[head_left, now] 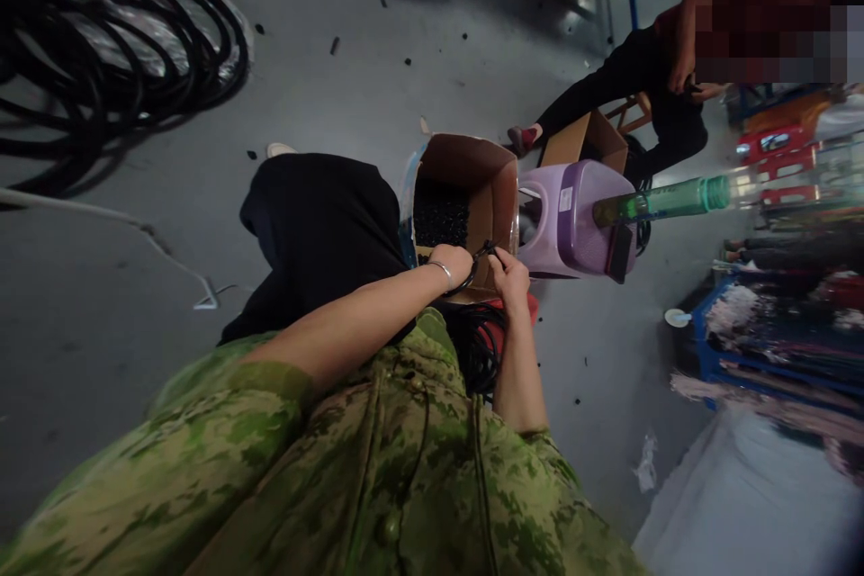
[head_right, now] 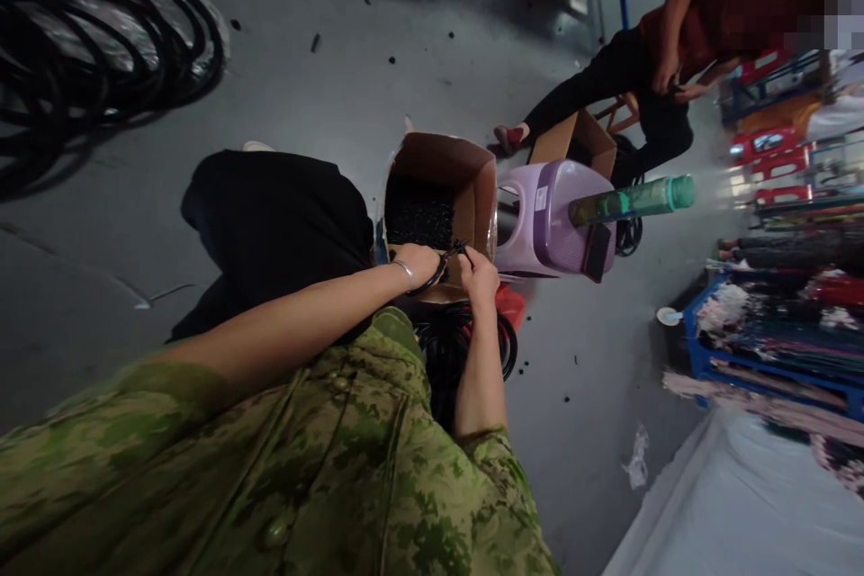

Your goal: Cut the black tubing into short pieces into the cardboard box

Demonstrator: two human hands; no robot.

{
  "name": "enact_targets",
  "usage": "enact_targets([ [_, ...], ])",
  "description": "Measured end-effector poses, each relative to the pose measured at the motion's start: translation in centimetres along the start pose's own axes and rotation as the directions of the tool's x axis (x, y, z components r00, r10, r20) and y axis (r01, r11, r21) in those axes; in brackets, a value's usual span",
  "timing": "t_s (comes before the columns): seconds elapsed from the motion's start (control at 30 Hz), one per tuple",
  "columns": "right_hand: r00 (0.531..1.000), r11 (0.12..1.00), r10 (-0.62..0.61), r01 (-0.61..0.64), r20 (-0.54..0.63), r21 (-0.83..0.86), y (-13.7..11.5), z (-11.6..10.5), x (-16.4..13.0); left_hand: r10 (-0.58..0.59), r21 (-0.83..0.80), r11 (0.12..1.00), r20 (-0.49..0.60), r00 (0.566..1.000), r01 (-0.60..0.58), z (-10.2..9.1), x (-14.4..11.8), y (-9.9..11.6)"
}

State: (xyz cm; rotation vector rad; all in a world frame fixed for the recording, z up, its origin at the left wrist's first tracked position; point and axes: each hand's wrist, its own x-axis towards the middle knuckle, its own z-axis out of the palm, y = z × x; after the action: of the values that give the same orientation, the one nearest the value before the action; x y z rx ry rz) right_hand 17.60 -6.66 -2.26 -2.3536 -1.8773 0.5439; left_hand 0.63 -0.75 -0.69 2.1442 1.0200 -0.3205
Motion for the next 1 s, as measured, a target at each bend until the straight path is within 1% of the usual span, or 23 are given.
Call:
enact_targets([
  [0.1, 1.0, 0.98, 0.006, -0.003, -0.014, 0.199, 0.4, -0.1, 0.0, -0.001, -0.007, 1.0, 0.006, 1.0, 0.001, -0.1, 0.0, 0.1],
  [0.23, 1.0, 0.952, 0.023, -0.018, -0.013, 0.305, 0.5, -0.1, 0.1, -0.004, -0.027, 1.0, 0.02, 1.0, 0.005, -0.3, 0.0, 0.1],
  [0.27, 0.999, 0.945, 0.033, -0.033, 0.005, 0.324, 0.6, -0.1, 0.1, -0.011, -0.031, 0.999, 0.025, 1.0, 0.011, -0.4, -0.1, 0.1],
  [0.33, 0.996, 0.919, 0.044, -0.073, 0.083, 0.388, 0.6, -0.2, 0.2, -0.016, -0.03, 0.999, 0.03, 0.999, 0.016, -0.5, -0.1, 0.1],
  [0.43, 0.974, 0.839, 0.045, -0.157, 0.222, 0.52, 0.5, -0.4, 0.1, 0.0, -0.009, 1.0, 0.028, 1.0, 0.0, -0.6, -0.3, 0.2],
  [0.47, 0.968, 0.815, 0.04, -0.174, 0.247, 0.552, 0.5, -0.5, 0.0, 0.005, -0.005, 1.0, 0.025, 1.0, -0.005, -0.6, -0.4, 0.2],
  [0.53, 0.968, 0.795, 0.03, -0.174, 0.249, 0.581, 0.4, -0.8, -0.1, 0.012, -0.003, 1.0, 0.02, 1.0, -0.012, -0.5, -0.4, 0.2],
  [0.57, 0.973, 0.8, 0.028, -0.16, 0.231, 0.579, 0.4, -0.9, -0.2, 0.018, -0.004, 1.0, 0.02, 1.0, -0.018, -0.4, -0.3, 0.2],
  [0.63, 0.985, 0.835, 0.031, -0.118, 0.169, 0.537, 0.2, -1.0, -0.3, 0.032, -0.001, 0.999, 0.021, 0.999, -0.032, -0.3, -0.2, 0.1],
  [0.7, 0.995, 0.893, 0.033, -0.072, 0.096, 0.444, 0.0, -1.1, -0.4, 0.033, 0.005, 0.999, 0.024, 0.999, -0.033, -0.2, -0.2, 0.0],
  [0.8, 0.999, 0.965, 0.03, -0.032, 0.011, 0.259, -0.5, -0.9, -0.7, 0.018, 0.005, 1.0, 0.035, 0.999, -0.019, -0.3, -0.3, -0.1],
  [0.9, 0.998, 0.992, 0.051, -0.047, -0.031, 0.119, -0.8, -0.6, -1.0, 0.016, -0.003, 1.0, 0.053, 0.998, -0.016, -0.3, -0.4, -0.1],
  [1.0, 0.995, 0.996, 0.083, -0.082, -0.051, 0.031, -1.1, 0.0, -1.3, 0.027, -0.004, 1.0, 0.048, 0.998, -0.027, -0.1, -0.2, -0.1],
])
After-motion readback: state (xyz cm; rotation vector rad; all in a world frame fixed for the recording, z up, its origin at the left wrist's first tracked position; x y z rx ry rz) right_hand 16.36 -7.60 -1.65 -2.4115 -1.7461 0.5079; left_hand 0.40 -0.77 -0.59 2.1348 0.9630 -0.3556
